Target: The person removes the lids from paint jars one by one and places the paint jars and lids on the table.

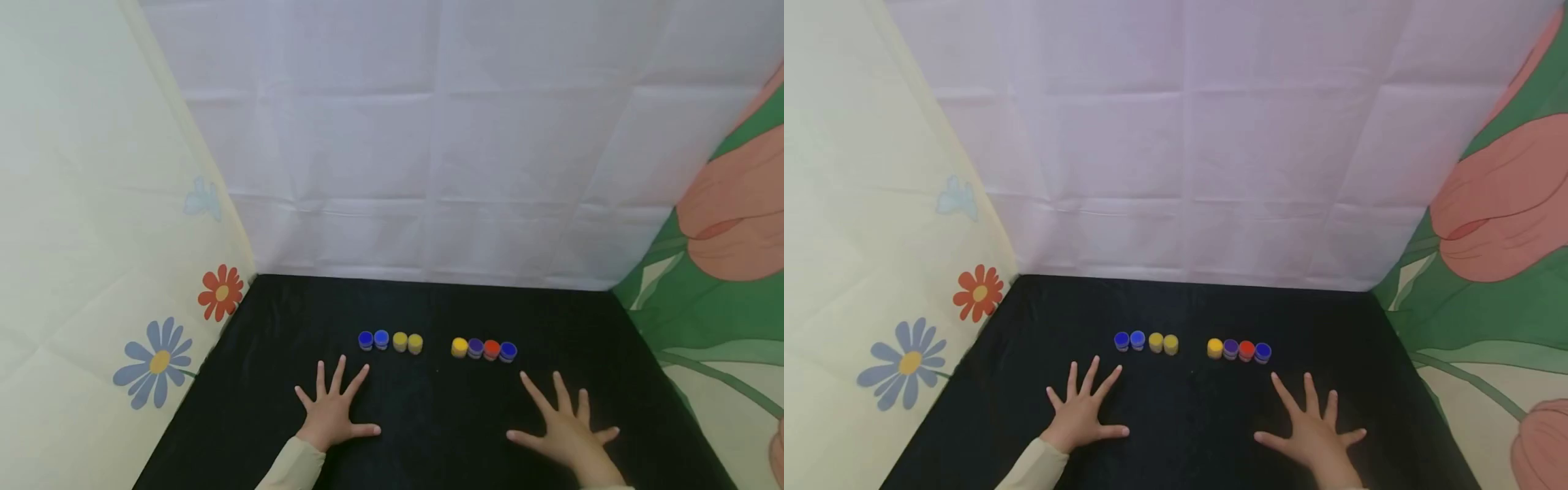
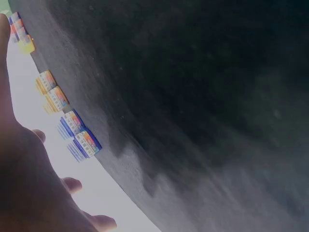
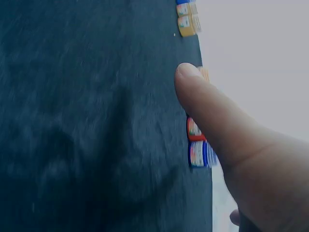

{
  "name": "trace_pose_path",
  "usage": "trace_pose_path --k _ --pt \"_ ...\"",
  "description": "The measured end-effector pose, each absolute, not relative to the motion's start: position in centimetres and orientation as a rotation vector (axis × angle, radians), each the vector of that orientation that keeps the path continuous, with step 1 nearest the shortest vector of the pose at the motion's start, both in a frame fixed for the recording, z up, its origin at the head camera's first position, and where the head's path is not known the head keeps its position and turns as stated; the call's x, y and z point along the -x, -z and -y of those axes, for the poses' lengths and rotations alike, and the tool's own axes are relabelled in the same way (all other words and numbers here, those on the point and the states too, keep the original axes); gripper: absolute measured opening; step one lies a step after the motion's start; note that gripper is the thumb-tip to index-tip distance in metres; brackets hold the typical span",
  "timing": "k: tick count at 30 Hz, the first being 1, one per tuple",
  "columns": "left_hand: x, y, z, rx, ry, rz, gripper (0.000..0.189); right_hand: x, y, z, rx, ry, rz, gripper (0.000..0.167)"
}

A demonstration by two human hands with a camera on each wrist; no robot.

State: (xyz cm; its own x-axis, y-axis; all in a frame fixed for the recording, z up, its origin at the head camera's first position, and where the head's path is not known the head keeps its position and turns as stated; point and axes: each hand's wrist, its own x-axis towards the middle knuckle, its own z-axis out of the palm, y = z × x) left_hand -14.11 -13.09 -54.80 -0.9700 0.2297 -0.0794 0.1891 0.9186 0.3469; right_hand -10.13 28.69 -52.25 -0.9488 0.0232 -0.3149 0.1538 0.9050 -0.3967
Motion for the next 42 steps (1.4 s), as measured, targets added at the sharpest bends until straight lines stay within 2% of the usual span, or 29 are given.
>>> trace_pose_path --k 5,11,19,27,34,42 --pt "14.5 55.3 12.2 -0.331 -0.557 -2.964 0.112 10.7 52.3 -27.1 -0.133 0.624 -2.753 0.119" --pt "15.3 55.8 10.4 -0.396 -0.669 -2.957 0.11 11.7 52.6 -24.6 -0.021 0.694 -2.829 0.11" --pt "16.7 55.7 7.3 -0.519 -0.88 -2.968 0.09 14.1 53.0 -21.1 0.126 1.009 -2.866 0.088" --pt "18.3 56.4 5.7 -0.486 -1.168 -2.849 0.067 16.7 54.4 -17.6 0.182 1.388 -2.812 0.062" --pt "19.6 56.5 3.8 -0.537 -1.325 -2.75 0.062 18.8 55.2 -15.4 0.118 1.624 -2.698 0.052" --pt "20.3 56.4 2.7 -0.403 -1.37 -2.668 0.058 20.8 55.6 -13.3 0.056 1.704 -2.598 0.041"
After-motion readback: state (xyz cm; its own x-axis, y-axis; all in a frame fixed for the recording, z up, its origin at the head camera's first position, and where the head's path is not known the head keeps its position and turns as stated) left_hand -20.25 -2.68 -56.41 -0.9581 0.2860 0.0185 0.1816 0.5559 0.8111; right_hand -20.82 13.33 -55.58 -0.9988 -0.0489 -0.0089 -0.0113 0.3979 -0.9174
